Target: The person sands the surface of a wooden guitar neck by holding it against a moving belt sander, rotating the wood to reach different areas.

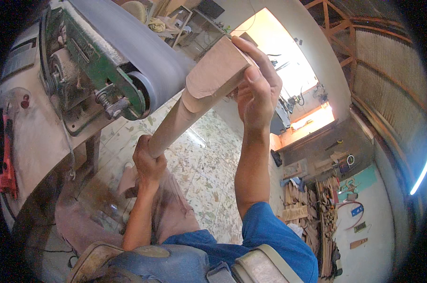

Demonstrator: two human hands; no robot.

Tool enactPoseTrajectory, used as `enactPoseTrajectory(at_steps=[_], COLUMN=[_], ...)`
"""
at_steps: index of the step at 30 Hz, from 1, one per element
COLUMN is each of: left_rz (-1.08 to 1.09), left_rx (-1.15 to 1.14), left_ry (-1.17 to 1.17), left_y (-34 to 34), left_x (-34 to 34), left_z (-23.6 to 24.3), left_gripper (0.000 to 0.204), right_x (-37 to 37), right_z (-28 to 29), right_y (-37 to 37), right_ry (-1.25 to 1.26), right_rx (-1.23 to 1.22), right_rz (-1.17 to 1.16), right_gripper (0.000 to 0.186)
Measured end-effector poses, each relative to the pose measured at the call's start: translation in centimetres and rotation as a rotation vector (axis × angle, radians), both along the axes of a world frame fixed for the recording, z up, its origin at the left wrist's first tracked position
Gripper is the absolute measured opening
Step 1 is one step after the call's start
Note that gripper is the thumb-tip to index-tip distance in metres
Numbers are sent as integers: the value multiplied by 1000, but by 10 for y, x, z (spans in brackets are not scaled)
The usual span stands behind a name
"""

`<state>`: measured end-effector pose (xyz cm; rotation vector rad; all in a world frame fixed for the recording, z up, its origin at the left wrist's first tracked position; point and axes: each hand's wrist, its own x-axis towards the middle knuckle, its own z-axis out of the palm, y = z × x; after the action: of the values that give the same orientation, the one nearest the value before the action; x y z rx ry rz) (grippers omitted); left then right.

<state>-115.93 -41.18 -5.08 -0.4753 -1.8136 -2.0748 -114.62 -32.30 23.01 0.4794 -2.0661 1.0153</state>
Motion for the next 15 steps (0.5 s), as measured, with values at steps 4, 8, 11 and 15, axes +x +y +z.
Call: enactPoseTrajectory(at_steps=[4, 8, 11, 15], left_rz=[5, -1, 12, 1], left_rx=[-3, 6, 14, 24], left_ry=[-17, -1, 13, 5], left_y=[-2, 0, 2, 3], left_x=[-1, -3, -3, -3], left_z=[-4, -7, -7, -7], left_gripper=[22, 23, 23, 23], right_x=[-2, -1, 1, 2], right_z=[-3, -6, -7, -8], right_y=[-4, -5, -9, -9], right_ry=[48, 47, 40, 54], right_rx=[89, 109, 157, 259], right_rz=[5, 23, -5, -51], right_gripper=[61, 60, 62, 67])
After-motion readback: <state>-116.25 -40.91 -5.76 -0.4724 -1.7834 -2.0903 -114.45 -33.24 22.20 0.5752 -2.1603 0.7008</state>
